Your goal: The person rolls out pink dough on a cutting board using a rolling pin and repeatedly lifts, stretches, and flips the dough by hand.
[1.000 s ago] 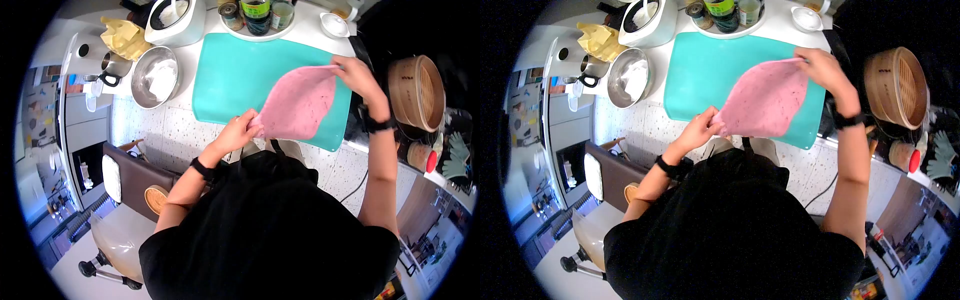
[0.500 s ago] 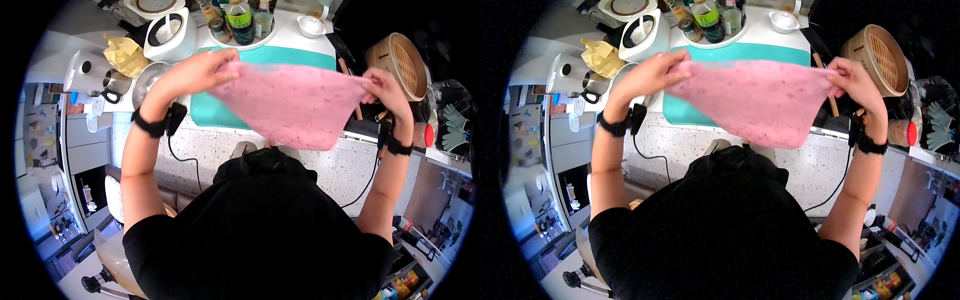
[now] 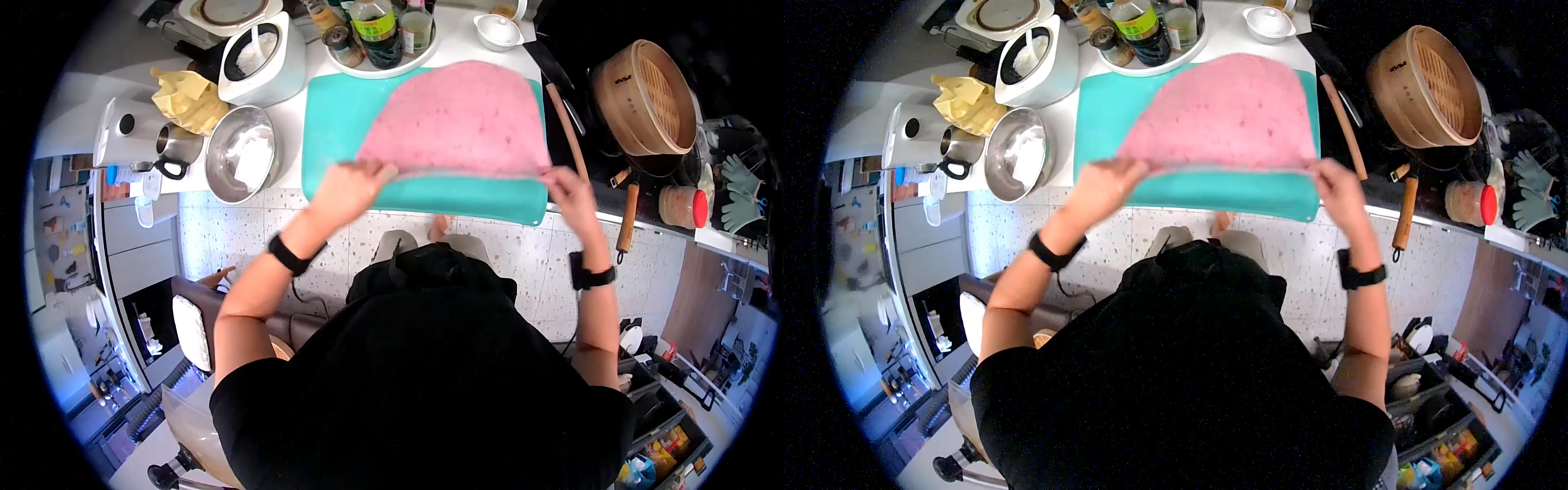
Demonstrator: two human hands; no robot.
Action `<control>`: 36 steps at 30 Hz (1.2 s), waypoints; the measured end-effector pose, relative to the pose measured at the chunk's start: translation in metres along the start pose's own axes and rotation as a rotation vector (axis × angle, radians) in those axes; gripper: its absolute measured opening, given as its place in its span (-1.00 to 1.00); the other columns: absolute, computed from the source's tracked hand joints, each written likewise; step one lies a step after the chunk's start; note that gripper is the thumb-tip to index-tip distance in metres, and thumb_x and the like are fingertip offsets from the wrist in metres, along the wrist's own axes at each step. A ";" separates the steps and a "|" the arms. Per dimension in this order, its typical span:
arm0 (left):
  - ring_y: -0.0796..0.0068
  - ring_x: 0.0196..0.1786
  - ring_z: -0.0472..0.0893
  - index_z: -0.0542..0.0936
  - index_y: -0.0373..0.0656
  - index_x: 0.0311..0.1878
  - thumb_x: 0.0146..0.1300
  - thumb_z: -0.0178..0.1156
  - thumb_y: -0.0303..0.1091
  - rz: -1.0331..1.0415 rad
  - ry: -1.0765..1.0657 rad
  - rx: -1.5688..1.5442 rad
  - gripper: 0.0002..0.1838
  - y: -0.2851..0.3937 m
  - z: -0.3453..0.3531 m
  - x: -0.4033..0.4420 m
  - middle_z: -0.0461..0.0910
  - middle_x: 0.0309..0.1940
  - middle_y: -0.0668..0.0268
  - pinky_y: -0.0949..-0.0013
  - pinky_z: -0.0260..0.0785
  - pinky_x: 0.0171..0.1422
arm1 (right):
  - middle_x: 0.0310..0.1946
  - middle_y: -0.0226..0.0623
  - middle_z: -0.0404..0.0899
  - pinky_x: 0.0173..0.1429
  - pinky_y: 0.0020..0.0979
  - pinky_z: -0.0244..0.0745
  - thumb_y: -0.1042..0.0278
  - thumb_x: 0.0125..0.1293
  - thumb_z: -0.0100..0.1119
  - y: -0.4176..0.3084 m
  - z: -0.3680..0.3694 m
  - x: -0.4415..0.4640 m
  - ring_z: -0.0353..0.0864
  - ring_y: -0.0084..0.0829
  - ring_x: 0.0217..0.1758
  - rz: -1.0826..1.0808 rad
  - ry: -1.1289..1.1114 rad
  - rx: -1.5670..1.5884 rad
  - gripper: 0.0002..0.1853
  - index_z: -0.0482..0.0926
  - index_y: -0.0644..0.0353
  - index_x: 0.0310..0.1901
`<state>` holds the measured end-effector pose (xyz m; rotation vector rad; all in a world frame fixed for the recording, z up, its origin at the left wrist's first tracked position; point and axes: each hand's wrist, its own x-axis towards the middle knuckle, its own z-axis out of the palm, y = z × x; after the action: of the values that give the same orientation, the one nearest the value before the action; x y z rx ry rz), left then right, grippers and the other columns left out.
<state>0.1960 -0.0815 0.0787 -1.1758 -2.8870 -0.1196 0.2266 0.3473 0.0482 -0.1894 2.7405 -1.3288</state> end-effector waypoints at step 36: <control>-0.06 0.36 0.38 0.46 -0.14 0.27 0.15 0.36 -0.32 -0.530 0.223 -0.405 -0.41 -0.051 0.198 0.147 0.37 0.34 -0.03 -0.04 0.27 0.43 | -0.27 0.03 0.71 -0.06 -0.07 0.57 0.04 0.27 0.31 0.098 0.136 0.005 0.71 0.06 -0.14 0.659 0.225 -0.318 -0.54 0.54 0.27 -0.01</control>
<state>0.0565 0.0002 -0.1150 -0.3453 -2.9586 -0.8140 0.2332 0.3012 -0.1127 0.8157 2.7768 -0.7703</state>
